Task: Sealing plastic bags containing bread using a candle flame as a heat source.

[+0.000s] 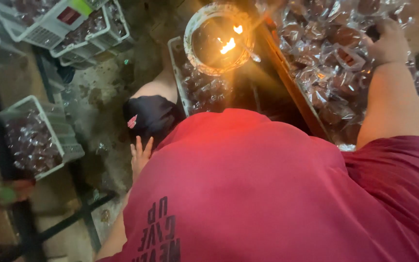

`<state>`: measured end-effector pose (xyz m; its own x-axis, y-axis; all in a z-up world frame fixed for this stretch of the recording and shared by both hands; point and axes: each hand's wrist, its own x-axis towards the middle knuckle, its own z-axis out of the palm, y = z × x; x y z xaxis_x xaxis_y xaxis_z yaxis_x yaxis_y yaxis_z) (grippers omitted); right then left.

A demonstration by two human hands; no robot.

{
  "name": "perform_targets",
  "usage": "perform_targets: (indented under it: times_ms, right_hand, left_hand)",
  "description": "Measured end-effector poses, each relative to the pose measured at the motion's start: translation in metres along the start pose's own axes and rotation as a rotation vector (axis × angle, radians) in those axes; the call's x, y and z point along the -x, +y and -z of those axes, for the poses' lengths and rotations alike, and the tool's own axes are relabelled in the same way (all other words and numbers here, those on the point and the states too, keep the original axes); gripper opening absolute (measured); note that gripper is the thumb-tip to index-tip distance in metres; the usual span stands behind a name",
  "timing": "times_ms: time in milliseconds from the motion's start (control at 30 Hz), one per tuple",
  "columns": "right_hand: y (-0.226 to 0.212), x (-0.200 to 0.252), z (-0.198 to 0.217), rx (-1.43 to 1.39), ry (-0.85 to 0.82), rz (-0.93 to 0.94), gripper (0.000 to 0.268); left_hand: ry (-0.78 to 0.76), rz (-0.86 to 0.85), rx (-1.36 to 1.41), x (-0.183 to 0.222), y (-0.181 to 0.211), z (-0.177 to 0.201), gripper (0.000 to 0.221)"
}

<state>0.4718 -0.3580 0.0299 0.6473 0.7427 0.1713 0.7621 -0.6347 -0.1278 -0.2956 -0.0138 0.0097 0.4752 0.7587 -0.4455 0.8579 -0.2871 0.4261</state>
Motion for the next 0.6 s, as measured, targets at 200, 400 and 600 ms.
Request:
perform_targets:
  times_ms: [200,400,600]
  right_hand:
    - [-0.043,0.011,0.035,-0.093,-0.015,-0.145,0.054]
    - [-0.06,0.018,0.059,-0.427,0.034,-0.372,0.054]
    - [-0.166,0.064,0.159,-0.94,0.194,-0.408,0.043]
  left_hand:
    - [-0.092,0.187,-0.095,-0.041,0.054,0.035,0.063]
    - [-0.094,0.325,-0.202,-0.087,0.085,0.06,0.058]
    - [-0.09,0.352,-0.218,-0.099,0.09,0.058,0.053]
